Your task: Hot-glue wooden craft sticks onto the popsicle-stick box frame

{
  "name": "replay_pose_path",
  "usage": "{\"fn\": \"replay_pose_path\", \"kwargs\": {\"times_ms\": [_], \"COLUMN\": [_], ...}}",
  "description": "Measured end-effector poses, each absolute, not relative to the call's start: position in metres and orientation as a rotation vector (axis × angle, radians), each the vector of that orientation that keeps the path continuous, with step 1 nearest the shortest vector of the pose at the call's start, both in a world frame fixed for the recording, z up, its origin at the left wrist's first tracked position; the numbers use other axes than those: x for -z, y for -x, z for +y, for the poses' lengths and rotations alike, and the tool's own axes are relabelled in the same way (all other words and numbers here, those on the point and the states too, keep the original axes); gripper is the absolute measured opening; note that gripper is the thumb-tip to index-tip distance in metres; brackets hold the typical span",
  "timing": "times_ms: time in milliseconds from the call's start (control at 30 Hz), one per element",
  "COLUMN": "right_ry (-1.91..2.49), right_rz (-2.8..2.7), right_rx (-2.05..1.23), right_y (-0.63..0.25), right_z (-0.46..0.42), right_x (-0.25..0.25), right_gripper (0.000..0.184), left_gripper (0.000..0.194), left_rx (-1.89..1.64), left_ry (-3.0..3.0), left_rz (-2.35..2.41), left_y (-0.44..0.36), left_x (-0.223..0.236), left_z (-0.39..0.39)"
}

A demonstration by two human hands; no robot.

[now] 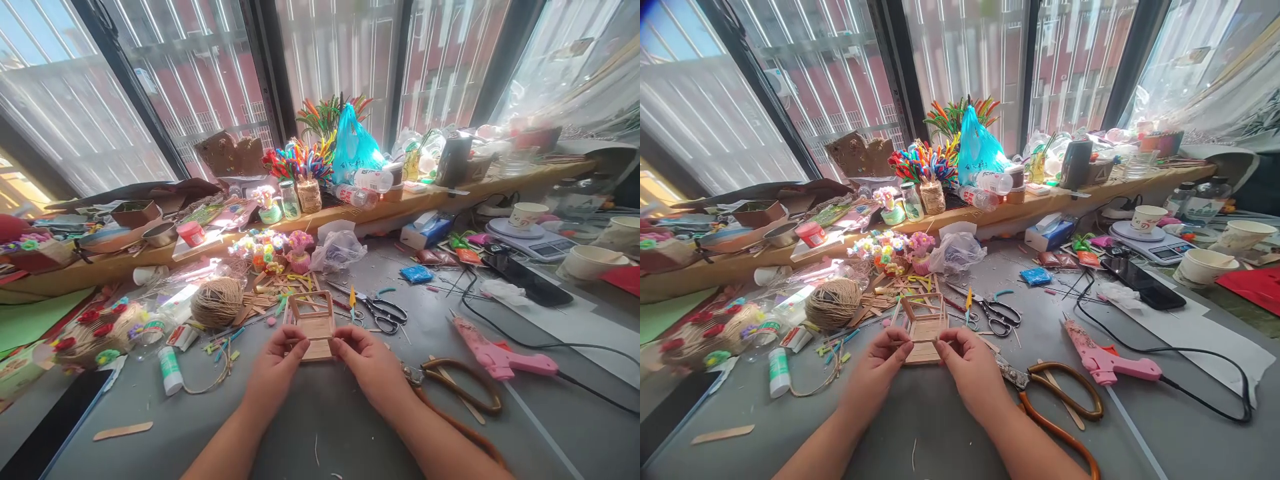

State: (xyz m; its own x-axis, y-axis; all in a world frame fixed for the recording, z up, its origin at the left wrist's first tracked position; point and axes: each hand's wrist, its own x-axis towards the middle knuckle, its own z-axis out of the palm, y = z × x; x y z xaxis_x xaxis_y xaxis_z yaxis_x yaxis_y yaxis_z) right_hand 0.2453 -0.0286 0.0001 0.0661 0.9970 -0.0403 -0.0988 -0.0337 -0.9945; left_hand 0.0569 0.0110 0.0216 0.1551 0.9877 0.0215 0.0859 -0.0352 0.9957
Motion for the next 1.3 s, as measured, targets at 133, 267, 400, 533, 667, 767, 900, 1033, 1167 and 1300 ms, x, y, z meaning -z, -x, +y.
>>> {"fn": "replay_pose_path", "kwargs": {"times_ms": [133, 267, 400, 533, 667, 767, 900, 1033, 1167, 1300], "right_ry": [1.293, 1.521, 1.861, 1.986, 2.055, 2.02, 1.931, 1.951, 2.049, 2.157], "right_rz": [-1.115, -1.44, -1.807, -1.929, -1.939, -1.91, -1.803, -1.625, -1.507, -1.474], "right_rx": [-1.172, -0.9, -0.403, -0.204, -0.18, -0.231, -0.312, -0.247, -0.183, -0.128], "right_y": [-0.26, -0.31, -0.357, -0.366, -0.367, -0.371, -0.367, -0.359, -0.365, -0.373], "right_z": [-0.034, -0.072, -0.113, -0.129, -0.127, -0.128, -0.135, -0.134, -0.11, -0.07], "right_x": [-0.002, 0.0, 0.022, 0.035, 0.03, 0.027, 0.024, 0.02, 0.017, 0.017], "right_gripper": [0.042, 0.032, 0.04, 0.055, 0.061, 0.063, 0.045, 0.022, 0.015, 0.021], "left_gripper": [0.046, 0.048, 0.051, 0.041, 0.042, 0.044, 0.043, 0.044, 0.046, 0.045], "left_rx": [-1.084, -1.128, -1.25, -1.3, -1.296, -1.303, -1.304, -1.3, -1.282, -1.296], "left_ry": [-1.397, -1.378, -1.373, -1.378, -1.352, -1.34, -1.352, -1.354, -1.361, -1.398], "left_rz": [1.129, 1.121, 1.095, 1.096, 1.116, 1.136, 1.135, 1.132, 1.151, 1.158], "left_y": [-0.053, -0.047, -0.043, -0.042, -0.041, -0.04, -0.041, -0.043, -0.043, -0.042], "left_x": [-0.009, -0.001, 0.005, 0.008, 0.008, 0.008, 0.008, 0.008, 0.008, 0.009], "left_z": [0.017, 0.016, 0.018, 0.02, 0.021, 0.02, 0.02, 0.02, 0.02, 0.02]}}
